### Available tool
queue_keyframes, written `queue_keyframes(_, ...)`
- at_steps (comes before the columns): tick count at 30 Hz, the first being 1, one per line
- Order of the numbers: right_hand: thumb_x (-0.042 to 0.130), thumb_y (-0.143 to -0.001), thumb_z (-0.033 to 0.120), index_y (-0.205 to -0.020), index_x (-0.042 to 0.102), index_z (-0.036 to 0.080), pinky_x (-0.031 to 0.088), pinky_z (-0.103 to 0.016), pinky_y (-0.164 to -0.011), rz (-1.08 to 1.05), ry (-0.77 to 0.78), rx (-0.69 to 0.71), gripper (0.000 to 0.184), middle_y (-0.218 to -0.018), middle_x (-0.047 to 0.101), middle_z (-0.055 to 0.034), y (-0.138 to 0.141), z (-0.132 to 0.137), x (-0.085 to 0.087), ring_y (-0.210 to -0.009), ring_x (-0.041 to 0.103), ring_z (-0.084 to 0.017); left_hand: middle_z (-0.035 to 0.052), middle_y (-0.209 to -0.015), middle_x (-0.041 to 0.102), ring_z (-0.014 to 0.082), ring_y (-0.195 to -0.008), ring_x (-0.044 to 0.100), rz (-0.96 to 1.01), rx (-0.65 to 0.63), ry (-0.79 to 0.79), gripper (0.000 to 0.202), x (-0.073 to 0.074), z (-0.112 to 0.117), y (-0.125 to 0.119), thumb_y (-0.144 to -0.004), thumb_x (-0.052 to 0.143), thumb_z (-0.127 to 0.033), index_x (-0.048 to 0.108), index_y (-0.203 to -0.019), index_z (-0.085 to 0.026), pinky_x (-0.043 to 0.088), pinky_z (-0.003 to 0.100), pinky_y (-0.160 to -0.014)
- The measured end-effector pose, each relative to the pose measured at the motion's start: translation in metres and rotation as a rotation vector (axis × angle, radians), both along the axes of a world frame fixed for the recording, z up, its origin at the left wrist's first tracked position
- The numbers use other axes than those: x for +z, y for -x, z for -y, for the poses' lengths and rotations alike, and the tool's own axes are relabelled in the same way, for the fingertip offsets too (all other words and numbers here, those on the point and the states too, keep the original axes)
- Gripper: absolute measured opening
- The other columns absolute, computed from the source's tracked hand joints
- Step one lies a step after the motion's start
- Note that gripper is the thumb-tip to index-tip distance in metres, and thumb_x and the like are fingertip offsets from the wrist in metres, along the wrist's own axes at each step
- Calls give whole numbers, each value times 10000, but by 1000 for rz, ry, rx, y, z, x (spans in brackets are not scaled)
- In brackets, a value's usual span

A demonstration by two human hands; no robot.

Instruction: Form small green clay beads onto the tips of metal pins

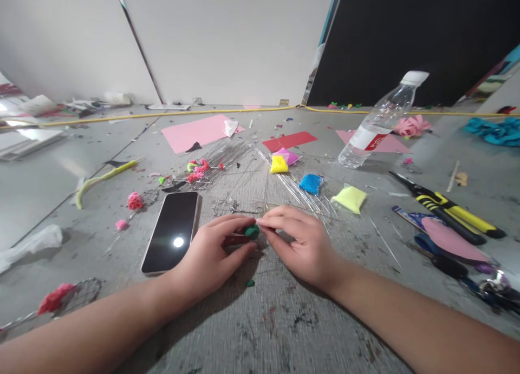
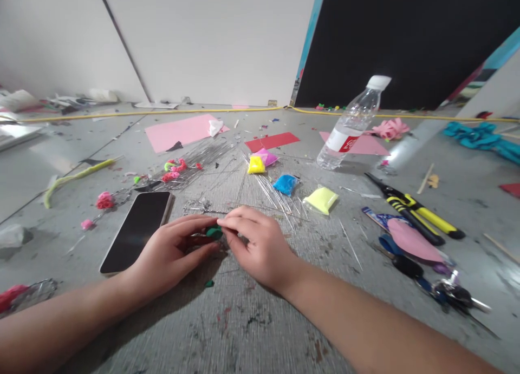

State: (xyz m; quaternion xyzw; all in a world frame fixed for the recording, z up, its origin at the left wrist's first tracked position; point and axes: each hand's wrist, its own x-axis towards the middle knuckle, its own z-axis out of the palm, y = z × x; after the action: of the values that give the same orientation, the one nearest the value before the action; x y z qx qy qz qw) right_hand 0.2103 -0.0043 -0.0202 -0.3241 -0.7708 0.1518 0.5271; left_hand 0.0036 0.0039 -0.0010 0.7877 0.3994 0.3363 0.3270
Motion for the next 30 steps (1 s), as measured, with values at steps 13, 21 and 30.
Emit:
queue_keyframes(13,597,-987,146,-1056,695,240,590,-353,-747,24,122,72,152,-947,705,-60,0,-1,-2,-861,686,-190,66,-1025,792,200,-891,773,128,79,111,272,-7,2,0,-866,682,-226,719,-1133,-189,653,334,-797)
queue_keyframes(21,582,-980,139,-963,654,211,541,-295,-674,74,156,89,103,-881,664,-39,1,0,-1,-785,637,-165,31,-960,787,167,-823,732,51,59,-24,232,0,0,0,-837,686,-159,774,-1044,-217,617,278,-728)
queue_keyframes(30,516,-981,170,-903,551,205,480,-277,-668,99,110,-104,93,-817,592,-11,-2,2,0,-725,577,-147,26,-862,765,136,-720,707,52,56,-31,166,0,4,0,-843,671,-121,748,-976,-182,591,228,-635)
